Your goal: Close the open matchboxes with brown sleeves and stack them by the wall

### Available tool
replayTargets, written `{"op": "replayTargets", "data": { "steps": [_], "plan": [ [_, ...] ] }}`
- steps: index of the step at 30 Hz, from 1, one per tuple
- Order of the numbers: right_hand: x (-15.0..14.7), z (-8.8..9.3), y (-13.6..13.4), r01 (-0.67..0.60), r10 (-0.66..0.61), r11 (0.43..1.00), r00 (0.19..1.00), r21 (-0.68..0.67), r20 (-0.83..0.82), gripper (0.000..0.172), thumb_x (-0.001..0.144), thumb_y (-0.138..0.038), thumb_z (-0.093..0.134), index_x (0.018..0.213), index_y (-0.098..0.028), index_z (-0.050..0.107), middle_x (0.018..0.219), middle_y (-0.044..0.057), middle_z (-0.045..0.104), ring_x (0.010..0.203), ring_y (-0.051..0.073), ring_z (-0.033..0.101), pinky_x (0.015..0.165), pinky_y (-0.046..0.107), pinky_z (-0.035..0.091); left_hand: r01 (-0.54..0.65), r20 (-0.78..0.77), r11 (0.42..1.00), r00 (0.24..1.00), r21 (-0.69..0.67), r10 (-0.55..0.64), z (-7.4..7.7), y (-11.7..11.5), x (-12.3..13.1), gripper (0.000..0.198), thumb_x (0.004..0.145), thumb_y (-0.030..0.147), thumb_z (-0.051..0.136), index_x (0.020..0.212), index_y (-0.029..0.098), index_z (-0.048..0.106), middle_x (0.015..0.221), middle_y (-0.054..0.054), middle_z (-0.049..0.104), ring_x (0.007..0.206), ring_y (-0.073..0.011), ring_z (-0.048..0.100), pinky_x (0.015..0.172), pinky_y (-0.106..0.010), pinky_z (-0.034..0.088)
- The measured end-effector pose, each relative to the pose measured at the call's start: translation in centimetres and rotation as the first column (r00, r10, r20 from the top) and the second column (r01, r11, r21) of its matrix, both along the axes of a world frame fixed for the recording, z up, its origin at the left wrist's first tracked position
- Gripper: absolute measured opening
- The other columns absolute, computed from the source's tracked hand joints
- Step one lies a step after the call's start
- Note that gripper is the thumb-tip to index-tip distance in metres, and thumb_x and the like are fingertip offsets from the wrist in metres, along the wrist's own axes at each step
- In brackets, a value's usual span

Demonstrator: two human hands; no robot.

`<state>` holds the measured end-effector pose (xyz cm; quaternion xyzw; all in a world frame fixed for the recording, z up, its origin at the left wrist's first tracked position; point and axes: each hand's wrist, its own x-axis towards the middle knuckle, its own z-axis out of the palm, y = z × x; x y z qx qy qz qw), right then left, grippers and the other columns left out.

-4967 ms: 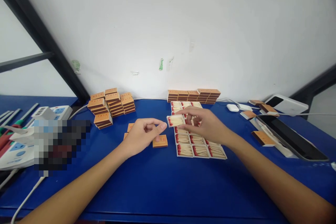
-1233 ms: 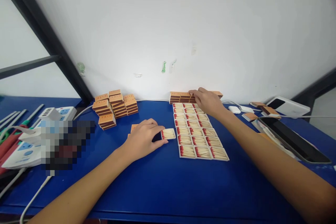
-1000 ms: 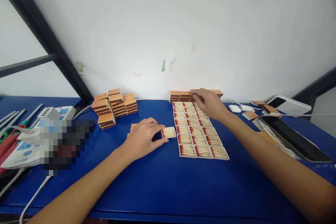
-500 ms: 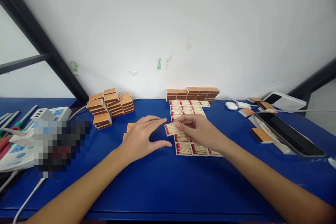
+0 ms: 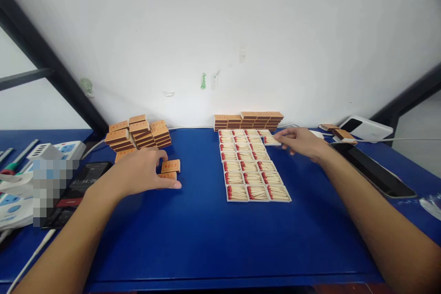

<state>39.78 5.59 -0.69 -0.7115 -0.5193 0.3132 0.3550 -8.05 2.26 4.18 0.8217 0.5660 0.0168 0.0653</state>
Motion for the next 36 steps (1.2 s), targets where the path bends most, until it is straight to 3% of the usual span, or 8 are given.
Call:
{"op": "replayTargets", "data": {
  "steps": [5, 10, 14, 17, 20, 28, 32, 36],
  "plan": [
    [0.1, -0.5, 0.1, -0.04, 0.039, 0.999, 0.997, 0.023, 0.06, 0.036, 0.081, -0.043, 0.086, 0.101, -0.018, 0.071, 0.074, 0.006, 0.072, 0.061, 0.018, 0.066, 0.04, 0.026, 0.051, 0.064, 0.066, 0.998, 0.996, -0.029, -0.062, -0.4, 0.1, -0.2, 0.077, 0.065, 0.081, 0.078, 0.117, 0.023, 0.076, 0.113, -0.011, 0.077, 0.098, -0.0334, 0.073, 0.073, -0.036, 0.052],
    [0.3, -0.7, -0.2, -0.074, 0.077, 0.997, 0.988, -0.027, 0.134, 0.052, 0.074, -0.042, 0.09, 0.113, -0.016, 0.067, 0.086, 0.008, 0.074, 0.065, 0.02, 0.068, 0.044, 0.03, 0.055, 0.105, 0.125, 0.994, 0.987, -0.013, -0.103, -0.8, 0.2, 0.0, 0.076, 0.065, 0.078, 0.08, 0.119, 0.024, 0.077, 0.115, -0.011, 0.078, 0.1, -0.0326, 0.074, 0.078, -0.036, 0.055],
    [-0.4, -1.3, 0.2, -0.064, 0.056, 0.998, 0.955, 0.017, 0.29, 0.05, 0.078, -0.037, 0.084, 0.118, -0.014, 0.067, 0.094, 0.009, 0.075, 0.068, 0.02, 0.068, 0.051, 0.031, 0.054, 0.159, 0.127, 0.987, 0.979, 0.01, -0.159, -0.7, -0.1, 1.2, 0.074, 0.072, 0.071, 0.08, 0.127, 0.023, 0.074, 0.121, -0.01, 0.077, 0.101, -0.0315, 0.073, 0.082, -0.037, 0.056],
    [-0.7, -1.6, 0.3, -0.07, 0.025, 0.994, 0.898, 0.087, 0.439, 0.043, 0.081, -0.035, 0.081, 0.117, -0.015, 0.069, 0.094, 0.008, 0.077, 0.077, 0.022, 0.07, 0.065, 0.034, 0.054, 0.188, 0.139, 0.982, 0.972, 0.034, -0.191, -0.6, -0.2, 2.0, 0.071, 0.076, 0.065, 0.079, 0.132, 0.022, 0.072, 0.113, -0.01, 0.077, 0.094, -0.0295, 0.074, 0.08, -0.037, 0.057],
    [-0.6, -1.6, 0.1, -0.084, 0.032, 0.993, 0.859, 0.079, 0.51, 0.048, 0.082, -0.038, 0.079, 0.123, -0.015, 0.067, 0.096, 0.008, 0.078, 0.08, 0.025, 0.072, 0.07, 0.036, 0.053, 0.206, 0.141, 0.977, 0.967, 0.057, -0.213, -0.7, -0.2, 2.2, 0.071, 0.078, 0.064, 0.079, 0.132, 0.02, 0.072, 0.105, -0.009, 0.076, 0.09, -0.0292, 0.073, 0.079, -0.037, 0.056],
    [-2.4, -0.1, -1.6, -0.096, -0.08, 0.968, 0.754, 0.23, 0.652, 0.037, 0.09, -0.038, 0.066, 0.122, -0.021, 0.068, 0.096, 0.009, 0.08, 0.085, 0.031, 0.071, 0.07, 0.039, 0.049, 0.223, 0.122, 0.967, 0.964, 0.122, -0.237, -2.7, -0.1, 3.0, 0.029, 0.092, 0.041, 0.066, 0.111, 0.02, 0.072, 0.109, -0.008, 0.071, 0.087, -0.0238, 0.07, 0.078, -0.036, 0.054],
    [-6.1, 1.4, -3.3, -0.167, -0.048, 0.929, 0.83, 0.329, 0.556, 0.021, 0.091, -0.035, 0.063, 0.106, -0.022, 0.07, 0.091, 0.008, 0.077, 0.078, 0.026, 0.068, 0.072, 0.039, 0.049, 0.284, 0.216, 0.941, 0.922, 0.184, -0.321, -3.1, -0.5, 3.8, 0.028, 0.095, 0.045, 0.066, 0.109, 0.021, 0.069, 0.115, -0.008, 0.071, 0.088, -0.0221, 0.069, 0.078, -0.034, 0.054],
    [-11.4, 1.9, -6.2, -0.255, 0.232, 0.893, 0.967, 0.371, 0.107, 0.025, 0.096, -0.047, 0.063, 0.106, -0.025, 0.066, 0.086, 0.005, 0.071, 0.072, 0.021, 0.064, 0.065, 0.035, 0.049, 0.245, 0.301, 0.931, 0.897, 0.271, -0.324, -3.1, -1.3, 5.1, 0.027, 0.097, 0.042, 0.066, 0.114, 0.02, 0.066, 0.104, -0.006, 0.074, 0.085, -0.0213, 0.07, 0.071, -0.032, 0.053]
  ]
}}
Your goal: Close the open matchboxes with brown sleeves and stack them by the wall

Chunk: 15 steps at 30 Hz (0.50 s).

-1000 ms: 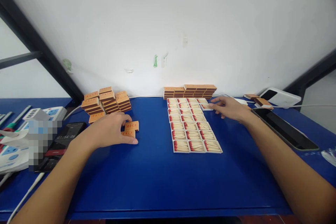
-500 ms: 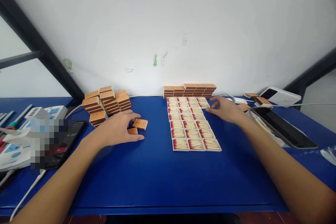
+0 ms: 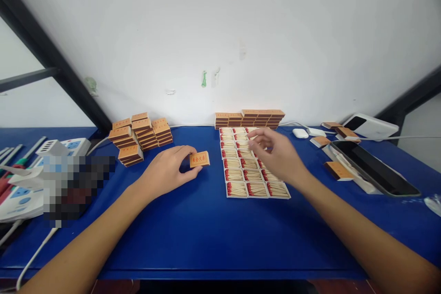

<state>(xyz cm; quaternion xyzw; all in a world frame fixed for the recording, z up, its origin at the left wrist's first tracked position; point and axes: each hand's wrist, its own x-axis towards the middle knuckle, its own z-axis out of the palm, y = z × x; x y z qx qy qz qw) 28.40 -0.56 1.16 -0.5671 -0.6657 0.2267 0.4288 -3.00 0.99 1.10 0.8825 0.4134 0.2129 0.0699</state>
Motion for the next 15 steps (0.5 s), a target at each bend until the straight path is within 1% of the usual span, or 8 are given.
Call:
{"op": "replayTargets", "data": {
  "steps": [2, 4, 5, 7, 10, 11, 12, 15],
  "plan": [
    [-2.6, -0.2, -1.7, -0.229, 0.196, 0.963, 0.957, -0.143, -0.216, 0.031, 0.097, -0.051, 0.063, 0.114, -0.026, 0.062, 0.087, 0.003, 0.071, 0.068, 0.019, 0.062, 0.06, 0.032, 0.049, 0.014, 0.068, 0.997, 0.998, 0.076, -0.02, -0.1, -0.5, 0.7, 0.027, 0.097, 0.039, 0.067, 0.116, 0.02, 0.066, 0.106, -0.007, 0.074, 0.087, -0.0214, 0.07, 0.072, -0.032, 0.055],
    [-4.5, -0.4, -3.1, -0.445, 0.351, 0.86, 0.871, -0.251, -0.342, 0.034, 0.097, -0.052, 0.065, 0.119, -0.026, 0.061, 0.089, 0.002, 0.071, 0.067, 0.016, 0.062, 0.057, 0.03, 0.048, 0.054, 0.134, 0.985, 0.988, 0.166, -0.077, -0.2, -0.9, 1.3, 0.025, 0.097, 0.036, 0.068, 0.116, 0.019, 0.065, 0.107, -0.008, 0.075, 0.092, -0.0218, 0.071, 0.078, -0.033, 0.057],
    [-5.1, -0.5, -3.6, -0.496, 0.378, 0.824, 0.84, -0.272, -0.389, 0.035, 0.097, -0.052, 0.065, 0.12, -0.026, 0.062, 0.089, 0.002, 0.07, 0.066, 0.015, 0.062, 0.055, 0.028, 0.047, 0.077, 0.157, 0.977, 0.981, 0.201, -0.11, -0.3, -1.1, 1.6, 0.025, 0.097, 0.034, 0.069, 0.116, 0.018, 0.066, 0.107, -0.008, 0.075, 0.093, -0.0217, 0.072, 0.081, -0.034, 0.058],
    [-5.7, -0.6, -4.1, -0.508, 0.356, 0.815, 0.818, -0.277, -0.452, 0.036, 0.096, -0.053, 0.068, 0.118, -0.025, 0.062, 0.086, 0.0, 0.066, 0.063, 0.013, 0.06, 0.05, 0.026, 0.044, 0.107, 0.192, 0.963, 0.969, 0.247, -0.156, -0.5, -1.3, 1.9, 0.025, 0.097, 0.034, 0.071, 0.116, 0.017, 0.066, 0.107, -0.009, 0.076, 0.093, -0.0212, 0.073, 0.083, -0.034, 0.059],
    [-5.5, -0.5, -4.0, -0.349, 0.19, 0.908, 0.836, -0.232, -0.514, 0.039, 0.093, -0.057, 0.071, 0.113, -0.025, 0.061, 0.077, -0.004, 0.06, 0.056, 0.011, 0.054, 0.042, 0.023, 0.037, 0.099, 0.241, 0.948, 0.954, 0.303, -0.177, -0.8, -1.3, 2.1, 0.031, 0.096, 0.037, 0.075, 0.119, 0.018, 0.067, 0.107, -0.008, 0.078, 0.094, -0.0212, 0.074, 0.084, -0.034, 0.06],
    [-5.4, -0.3, -3.9, -0.326, 0.159, 0.915, 0.834, -0.238, -0.529, 0.04, 0.092, -0.058, 0.072, 0.112, -0.025, 0.06, 0.074, -0.005, 0.058, 0.053, 0.011, 0.052, 0.04, 0.022, 0.036, 0.091, 0.255, 0.941, 0.95, 0.327, -0.181, -0.9, -1.3, 2.1, 0.033, 0.096, 0.038, 0.076, 0.121, 0.019, 0.068, 0.107, -0.008, 0.078, 0.094, -0.0215, 0.075, 0.084, -0.034, 0.061],
    [-5.4, -0.2, -3.9, -0.343, 0.16, 0.903, 0.826, -0.257, -0.541, 0.041, 0.092, -0.059, 0.071, 0.112, -0.025, 0.06, 0.072, -0.005, 0.058, 0.052, 0.011, 0.051, 0.038, 0.022, 0.035, 0.086, 0.266, 0.934, 0.946, 0.347, -0.186, -1.0, -1.2, 2.2, 0.034, 0.095, 0.039, 0.077, 0.121, 0.019, 0.068, 0.108, -0.008, 0.079, 0.094, -0.0216, 0.075, 0.084, -0.035, 0.061],
    [-5.4, 0.1, -4.0, -0.496, 0.259, 0.812, 0.779, -0.308, -0.572, 0.045, 0.091, -0.062, 0.072, 0.112, -0.024, 0.059, 0.07, -0.005, 0.059, 0.051, 0.013, 0.055, 0.035, 0.022, 0.038, 0.086, 0.291, 0.923, 0.935, 0.374, -0.205, -1.1, -1.2, 2.3, 0.035, 0.094, 0.037, 0.079, 0.122, 0.02, 0.069, 0.107, -0.008, 0.08, 0.092, -0.0212, 0.075, 0.081, -0.035, 0.062]
  ]
}}
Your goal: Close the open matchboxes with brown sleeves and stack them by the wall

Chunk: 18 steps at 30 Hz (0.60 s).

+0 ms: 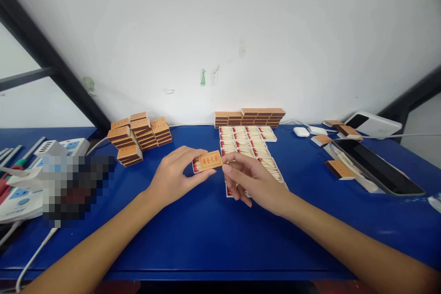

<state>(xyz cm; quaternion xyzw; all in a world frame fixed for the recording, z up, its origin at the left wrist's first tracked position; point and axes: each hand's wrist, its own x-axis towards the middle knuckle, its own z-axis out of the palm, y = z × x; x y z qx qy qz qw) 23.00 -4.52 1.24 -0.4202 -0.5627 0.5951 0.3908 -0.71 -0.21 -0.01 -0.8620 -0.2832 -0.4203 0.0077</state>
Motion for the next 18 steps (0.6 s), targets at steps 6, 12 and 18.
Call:
{"op": "replayTargets", "data": {
  "steps": [6, 12, 18],
  "plan": [
    [0.1, -0.1, 0.1, 0.132, -0.132, 0.991, 0.991, 0.006, 0.032, 0.041, 0.092, -0.063, 0.07, 0.099, -0.024, 0.062, 0.06, -0.006, 0.055, 0.043, 0.009, 0.046, 0.034, 0.02, 0.036, 0.03, 0.016, 0.999, 0.999, 0.014, -0.03, 0.0, -0.2, 0.5, 0.039, 0.091, 0.038, 0.083, 0.122, 0.019, 0.07, 0.106, -0.009, 0.08, 0.088, -0.0216, 0.075, 0.08, -0.036, 0.063],
    [0.7, -0.4, 0.6, 0.13, -0.135, 0.99, 0.985, 0.054, 0.108, 0.04, 0.089, -0.059, 0.075, 0.083, -0.022, 0.062, 0.054, -0.006, 0.054, 0.04, 0.008, 0.042, 0.036, 0.021, 0.034, 0.025, -0.025, 1.0, 0.999, -0.002, -0.025, -0.4, -0.1, 0.4, 0.049, 0.088, 0.046, 0.083, 0.127, 0.019, 0.071, 0.11, -0.009, 0.081, 0.091, -0.0227, 0.078, 0.081, -0.036, 0.064],
    [1.8, 0.2, 1.7, 0.234, -0.248, 0.963, 0.963, 0.133, 0.102, 0.04, 0.086, -0.057, 0.077, 0.078, -0.021, 0.062, 0.055, -0.004, 0.054, 0.046, 0.009, 0.044, 0.04, 0.022, 0.035, -0.042, -0.004, 0.998, 0.999, -0.036, 0.042, -0.4, 0.2, 0.1, 0.035, 0.093, 0.038, 0.08, 0.121, 0.018, 0.074, 0.109, -0.009, 0.082, 0.091, -0.0224, 0.078, 0.082, -0.035, 0.064]
  ]
}}
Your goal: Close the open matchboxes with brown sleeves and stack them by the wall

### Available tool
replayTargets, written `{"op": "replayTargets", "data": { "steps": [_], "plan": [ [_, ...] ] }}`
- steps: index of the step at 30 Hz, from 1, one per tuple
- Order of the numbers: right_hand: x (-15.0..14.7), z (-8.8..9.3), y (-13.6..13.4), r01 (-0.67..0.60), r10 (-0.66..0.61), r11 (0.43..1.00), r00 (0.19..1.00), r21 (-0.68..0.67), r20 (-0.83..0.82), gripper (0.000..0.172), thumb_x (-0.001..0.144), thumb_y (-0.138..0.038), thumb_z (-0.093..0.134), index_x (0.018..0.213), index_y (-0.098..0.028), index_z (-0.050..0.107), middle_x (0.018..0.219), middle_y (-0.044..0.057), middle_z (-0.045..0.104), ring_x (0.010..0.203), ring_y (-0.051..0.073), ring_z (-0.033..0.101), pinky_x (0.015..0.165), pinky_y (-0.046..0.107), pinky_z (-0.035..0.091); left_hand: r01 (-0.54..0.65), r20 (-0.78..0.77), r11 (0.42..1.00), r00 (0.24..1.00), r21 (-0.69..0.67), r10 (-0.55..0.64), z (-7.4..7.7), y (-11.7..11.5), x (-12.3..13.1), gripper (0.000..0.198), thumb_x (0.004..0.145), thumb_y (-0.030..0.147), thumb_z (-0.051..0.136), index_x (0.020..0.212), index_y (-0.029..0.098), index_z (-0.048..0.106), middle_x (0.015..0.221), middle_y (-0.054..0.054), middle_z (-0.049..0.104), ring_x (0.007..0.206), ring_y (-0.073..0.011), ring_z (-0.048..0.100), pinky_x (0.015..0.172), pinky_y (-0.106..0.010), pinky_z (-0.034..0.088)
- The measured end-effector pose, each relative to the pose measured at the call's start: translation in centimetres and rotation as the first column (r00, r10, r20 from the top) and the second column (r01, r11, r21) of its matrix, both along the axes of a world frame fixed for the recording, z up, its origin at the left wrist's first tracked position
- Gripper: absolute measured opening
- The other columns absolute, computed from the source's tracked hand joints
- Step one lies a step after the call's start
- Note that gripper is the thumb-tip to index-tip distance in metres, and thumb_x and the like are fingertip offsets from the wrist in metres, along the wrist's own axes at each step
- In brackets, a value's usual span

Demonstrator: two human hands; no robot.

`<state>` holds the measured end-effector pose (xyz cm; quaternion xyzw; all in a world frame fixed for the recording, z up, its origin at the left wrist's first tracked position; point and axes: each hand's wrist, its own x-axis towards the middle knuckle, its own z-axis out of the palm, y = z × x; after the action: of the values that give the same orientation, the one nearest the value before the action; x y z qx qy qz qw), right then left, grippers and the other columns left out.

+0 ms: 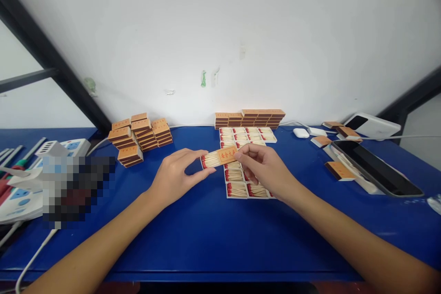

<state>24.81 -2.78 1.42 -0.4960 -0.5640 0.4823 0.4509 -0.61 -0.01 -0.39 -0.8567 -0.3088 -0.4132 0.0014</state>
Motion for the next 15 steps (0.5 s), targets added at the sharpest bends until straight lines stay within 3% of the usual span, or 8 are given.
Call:
{"op": "replayTargets", "data": {
  "steps": [5, 11, 15],
  "plan": [
    [2.4, 0.2, 1.8, 0.146, -0.149, 0.987, 0.988, 0.066, 0.032, 0.035, 0.084, -0.053, 0.079, 0.079, -0.021, 0.065, 0.058, -0.004, 0.053, 0.048, 0.01, 0.045, 0.041, 0.023, 0.037, -0.035, 0.004, 0.999, 0.999, -0.028, 0.036, -0.1, 0.3, -0.5, 0.034, 0.093, 0.04, 0.08, 0.12, 0.019, 0.074, 0.106, -0.007, 0.081, 0.091, -0.0215, 0.078, 0.081, -0.034, 0.063],
    [7.2, -0.1, 4.9, 0.408, -0.419, 0.9, 0.906, 0.156, 0.05, 0.027, 0.082, -0.042, 0.079, 0.075, -0.021, 0.064, 0.057, -0.003, 0.054, 0.047, 0.01, 0.044, 0.039, 0.023, 0.034, -0.049, -0.073, 0.991, 0.997, -0.121, 0.041, -0.5, 1.0, -1.4, 0.034, 0.094, 0.046, 0.078, 0.115, 0.02, 0.076, 0.11, -0.008, 0.08, 0.098, -0.0243, 0.076, 0.088, -0.04, 0.063],
    [8.2, -0.6, 5.7, 0.464, -0.478, 0.873, 0.874, 0.148, 0.084, 0.024, 0.082, -0.039, 0.078, 0.074, -0.021, 0.065, 0.055, -0.002, 0.054, 0.047, 0.011, 0.045, 0.039, 0.023, 0.034, -0.051, -0.146, 0.976, 0.989, -0.212, 0.02, -0.6, 1.8, -1.7, 0.034, 0.093, 0.047, 0.078, 0.114, 0.021, 0.077, 0.109, -0.008, 0.079, 0.102, -0.0254, 0.073, 0.089, -0.042, 0.061]
  ]
}}
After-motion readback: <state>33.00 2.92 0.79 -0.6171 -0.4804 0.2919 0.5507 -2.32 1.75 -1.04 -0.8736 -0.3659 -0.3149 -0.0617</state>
